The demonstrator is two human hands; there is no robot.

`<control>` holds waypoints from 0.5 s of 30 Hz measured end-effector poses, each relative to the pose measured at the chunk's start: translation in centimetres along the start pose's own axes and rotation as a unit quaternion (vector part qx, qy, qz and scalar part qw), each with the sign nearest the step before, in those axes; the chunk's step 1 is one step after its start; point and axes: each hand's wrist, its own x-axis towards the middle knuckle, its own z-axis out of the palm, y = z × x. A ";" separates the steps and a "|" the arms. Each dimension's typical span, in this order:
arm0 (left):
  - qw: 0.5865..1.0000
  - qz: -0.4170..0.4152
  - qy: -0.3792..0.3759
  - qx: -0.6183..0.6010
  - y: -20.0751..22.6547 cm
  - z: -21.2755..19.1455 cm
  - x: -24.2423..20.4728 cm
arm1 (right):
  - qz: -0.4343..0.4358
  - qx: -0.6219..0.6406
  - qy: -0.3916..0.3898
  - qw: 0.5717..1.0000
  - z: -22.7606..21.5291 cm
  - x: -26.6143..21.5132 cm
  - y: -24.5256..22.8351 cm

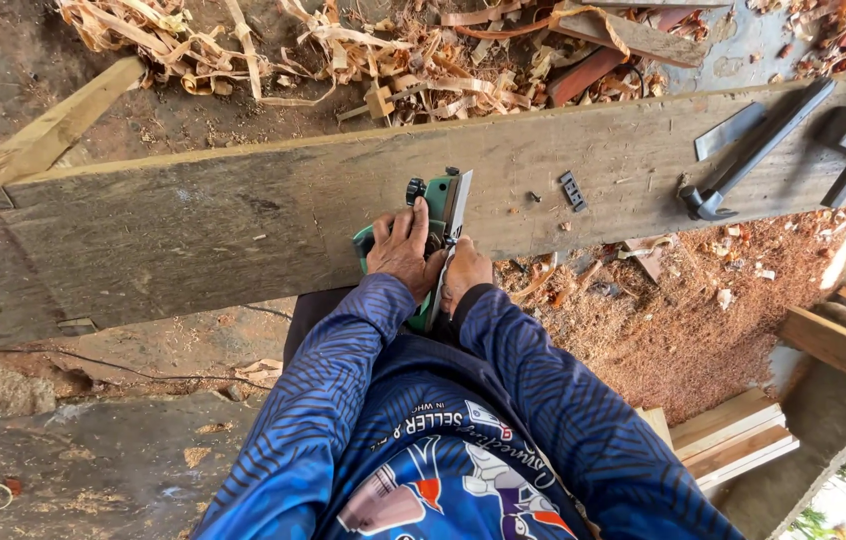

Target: The person adjusts a green electric planer on a wooden plank using an Allen key. They loosen and tighten screws on the planer's base plate, remove a metal insert, and reinsert it while making further adjustments.

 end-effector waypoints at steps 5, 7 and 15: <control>1.000 -0.002 0.001 0.001 0.1 -0.2 0.5 | -0.053 0.004 0.026 0.998 0.6 0.9 0.4; 1.000 -0.007 -0.008 -0.005 0.2 -0.1 0.0 | -0.061 -0.002 0.039 0.997 0.2 1.7 1.4; 0.998 -0.063 -0.027 -0.007 2.5 -2.0 -1.9 | -0.450 -0.381 0.062 0.806 -3.6 6.3 3.2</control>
